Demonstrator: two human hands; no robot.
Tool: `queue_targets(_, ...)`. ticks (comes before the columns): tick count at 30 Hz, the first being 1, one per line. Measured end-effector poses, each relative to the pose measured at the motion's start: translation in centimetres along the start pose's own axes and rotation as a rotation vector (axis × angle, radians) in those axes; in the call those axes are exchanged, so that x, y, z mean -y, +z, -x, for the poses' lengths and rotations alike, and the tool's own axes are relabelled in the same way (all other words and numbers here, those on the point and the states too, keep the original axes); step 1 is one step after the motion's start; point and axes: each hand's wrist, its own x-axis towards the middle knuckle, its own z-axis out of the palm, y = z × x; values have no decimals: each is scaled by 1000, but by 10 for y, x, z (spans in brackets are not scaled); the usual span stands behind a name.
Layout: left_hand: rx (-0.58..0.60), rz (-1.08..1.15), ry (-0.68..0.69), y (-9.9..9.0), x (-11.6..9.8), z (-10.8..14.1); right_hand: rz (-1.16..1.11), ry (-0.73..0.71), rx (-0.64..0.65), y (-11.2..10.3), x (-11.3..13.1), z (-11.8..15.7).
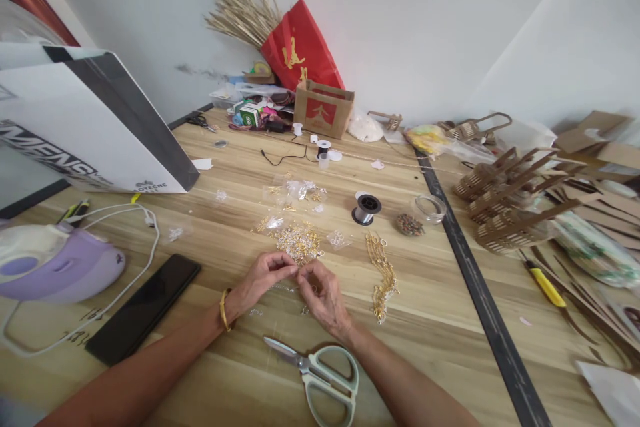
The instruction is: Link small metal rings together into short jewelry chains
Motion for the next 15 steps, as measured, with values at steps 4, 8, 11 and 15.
queue_targets(4, -7, 1, 0, 0, 0, 0, 12, 2, 10, 0, -2, 0)
queue_targets(8, -9, -2, -1, 0, -2, 0, 43, -24, 1, 0, -3, 1)
queue_targets(11, -4, -1, 4, 0, -3, 1, 78, -53, -17, 0, -2, 0)
queue_targets(15, -19, -5, 13, 0, -4, 2, 131, -76, -56, 0, -1, 0)
